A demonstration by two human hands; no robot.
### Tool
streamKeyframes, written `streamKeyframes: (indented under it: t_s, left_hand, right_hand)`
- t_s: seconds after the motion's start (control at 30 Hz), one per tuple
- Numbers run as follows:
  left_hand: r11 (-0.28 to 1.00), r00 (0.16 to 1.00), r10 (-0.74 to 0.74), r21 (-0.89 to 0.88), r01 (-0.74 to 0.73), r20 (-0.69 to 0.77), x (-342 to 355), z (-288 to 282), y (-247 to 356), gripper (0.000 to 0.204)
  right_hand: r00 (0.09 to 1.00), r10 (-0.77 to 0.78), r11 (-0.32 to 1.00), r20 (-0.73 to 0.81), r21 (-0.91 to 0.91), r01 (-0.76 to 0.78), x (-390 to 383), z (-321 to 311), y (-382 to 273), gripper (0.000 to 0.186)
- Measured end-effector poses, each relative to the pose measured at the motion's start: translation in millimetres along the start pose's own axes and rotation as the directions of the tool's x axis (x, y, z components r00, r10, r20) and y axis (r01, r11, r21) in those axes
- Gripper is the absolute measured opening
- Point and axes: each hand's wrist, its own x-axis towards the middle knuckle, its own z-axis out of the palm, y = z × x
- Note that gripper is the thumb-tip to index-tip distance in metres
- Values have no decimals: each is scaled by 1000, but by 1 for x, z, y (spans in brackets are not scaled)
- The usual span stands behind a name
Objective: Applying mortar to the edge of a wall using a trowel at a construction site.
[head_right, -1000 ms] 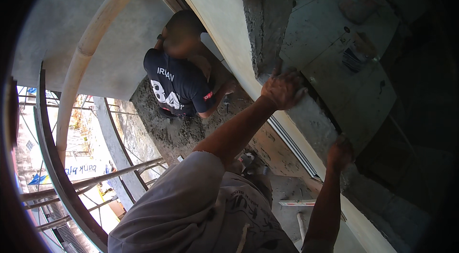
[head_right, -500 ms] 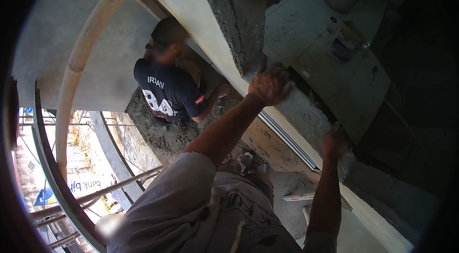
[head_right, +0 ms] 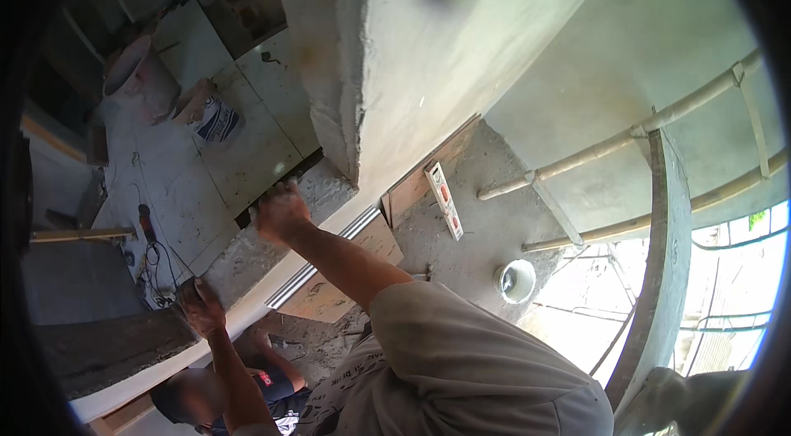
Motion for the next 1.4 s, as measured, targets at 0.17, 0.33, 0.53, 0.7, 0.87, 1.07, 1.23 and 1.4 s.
streamKeyframes:
  t_s: [0.17, 0.33, 0.53, 0.7, 0.87, 1.07, 1.23, 1.4]
  left_hand:
    - [996, 996, 79, 48, -77, -49, -1, 4, -9, 50]
    - [988, 999, 33, 149, -35, 11, -1, -3, -5, 55]
    - [994, 996, -84, 70, 81, 40, -2, -2, -7, 57]
    - [998, 999, -42, 40, 42, -2, -1, 1, -10, 56]
    - [999, 1000, -16, 31, 16, 10, 0, 4, -20, 57]
    - [997, 999, -28, 69, 29, -16, -1, 14, -14, 58]
    - [995, 995, -79, 74, 74, 65, -4, -3, -9, 56]
    - [989, 996, -84, 122, 86, -19, -9, -1, -13, 46]
  right_hand:
    - [991, 54, 998, 122, 1, -55, 1, -4, -2, 51]
    - [993, 57, 996, 105, 66, -64, 1, 4, -2, 48]
    - [997, 60, 995, 41, 83, -63, 2, 10, -4, 48]
    - [998, 51, 997, 23, 59, -52, 1, 9, -5, 47]
    - [995, 40, 999, 88, 22, -42, 2, 3, -7, 44]
    - [993, 46, 998, 112, 28, -49, -1, 0, 2, 46]
    - [992, 41, 999, 118, -28, -38, 3, 8, -6, 47]
    - [997, 47, 995, 66, -95, -40, 2, -1, -16, 49]
